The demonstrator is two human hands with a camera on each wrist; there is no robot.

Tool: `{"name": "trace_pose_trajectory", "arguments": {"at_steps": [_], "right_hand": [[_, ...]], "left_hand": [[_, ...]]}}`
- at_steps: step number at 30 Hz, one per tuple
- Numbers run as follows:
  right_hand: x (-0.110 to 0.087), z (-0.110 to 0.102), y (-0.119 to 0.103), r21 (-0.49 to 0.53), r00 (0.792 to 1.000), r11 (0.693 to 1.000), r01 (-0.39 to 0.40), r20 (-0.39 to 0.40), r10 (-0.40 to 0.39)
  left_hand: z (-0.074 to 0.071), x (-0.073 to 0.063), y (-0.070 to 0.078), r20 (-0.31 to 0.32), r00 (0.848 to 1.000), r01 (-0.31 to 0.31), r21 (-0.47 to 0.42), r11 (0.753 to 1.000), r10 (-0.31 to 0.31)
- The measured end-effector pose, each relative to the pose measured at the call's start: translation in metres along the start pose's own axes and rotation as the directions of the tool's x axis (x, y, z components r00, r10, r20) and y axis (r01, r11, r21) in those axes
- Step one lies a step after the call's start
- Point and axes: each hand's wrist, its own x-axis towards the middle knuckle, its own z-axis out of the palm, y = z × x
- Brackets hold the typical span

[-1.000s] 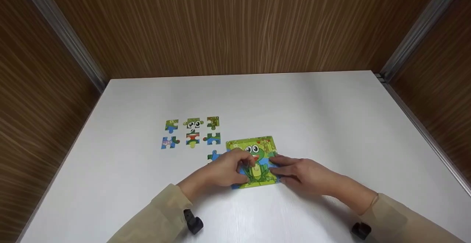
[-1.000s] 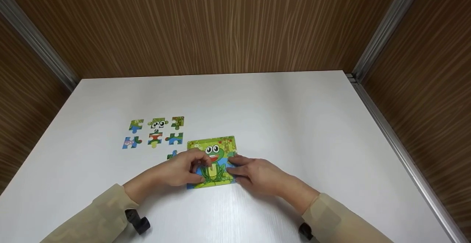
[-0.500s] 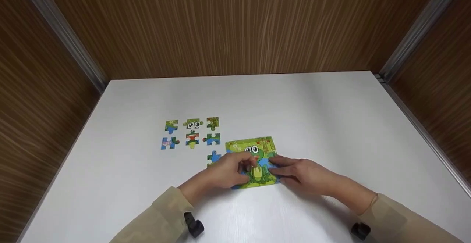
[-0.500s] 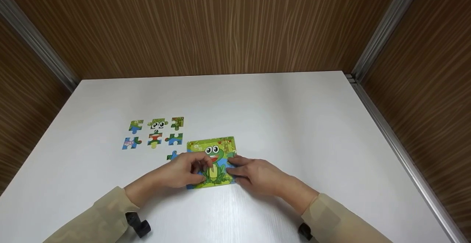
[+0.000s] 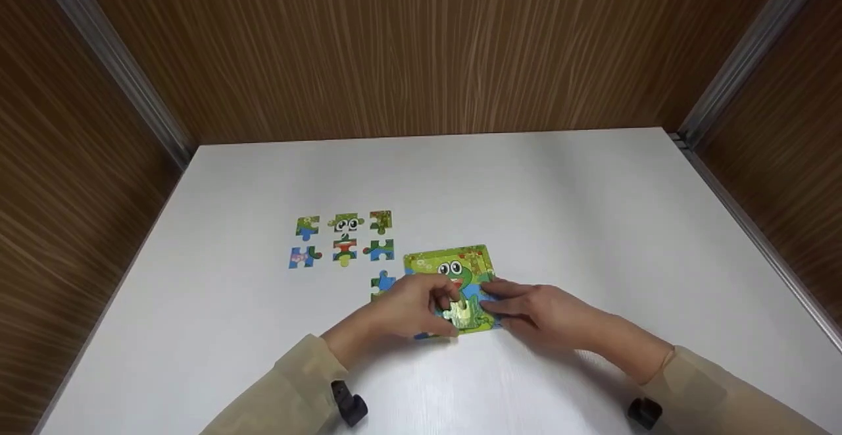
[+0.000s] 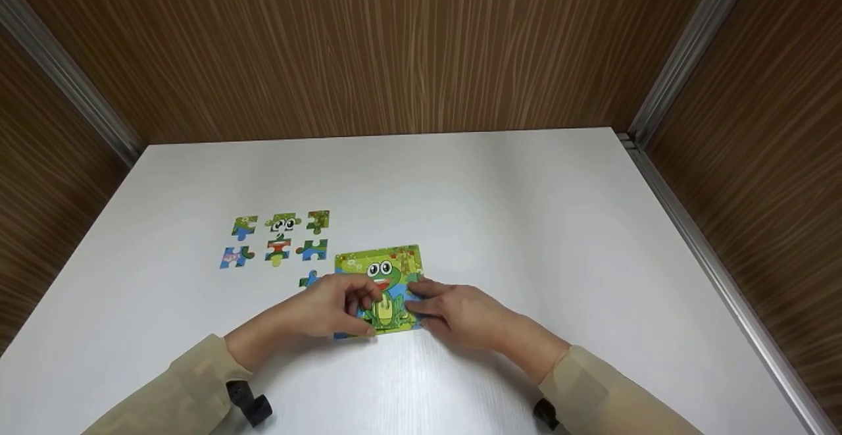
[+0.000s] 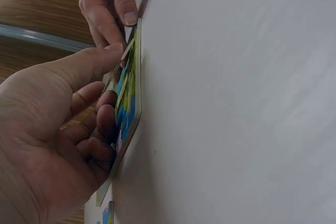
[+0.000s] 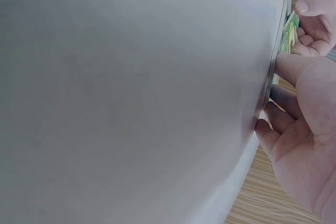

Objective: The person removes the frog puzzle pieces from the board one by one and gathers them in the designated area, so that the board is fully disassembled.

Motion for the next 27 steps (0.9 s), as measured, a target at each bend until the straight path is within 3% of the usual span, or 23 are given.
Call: {"name": "trace_pose_trajectory", "arguments": {"at_steps": [11,19,27], "right_hand": [[0.0002,0.0005,0.0009,0.001,1.000,1.000,-0.007,0.002,0.007],[0.0012,0.0007,0.0014,0.003,1.000,1.000,-0.014,0.014,0.014],[0.0010,-0.0007,0.0008,-0.001,1.000,1.000,0.005,0.013,-0.005]], "left_hand": [[0.0067,-0.0017,0.0029,-0.053,0.999,0.008,0.059,0.998,-0.005],[0.0050,-0.0037,0.0026,-0.068,0.998,0.019,0.014,1.000,-0.018],[0.0000,-0.0084,0.0027,-0.075,0.997,0.018,-0.092,0.996,-0.025]]}}
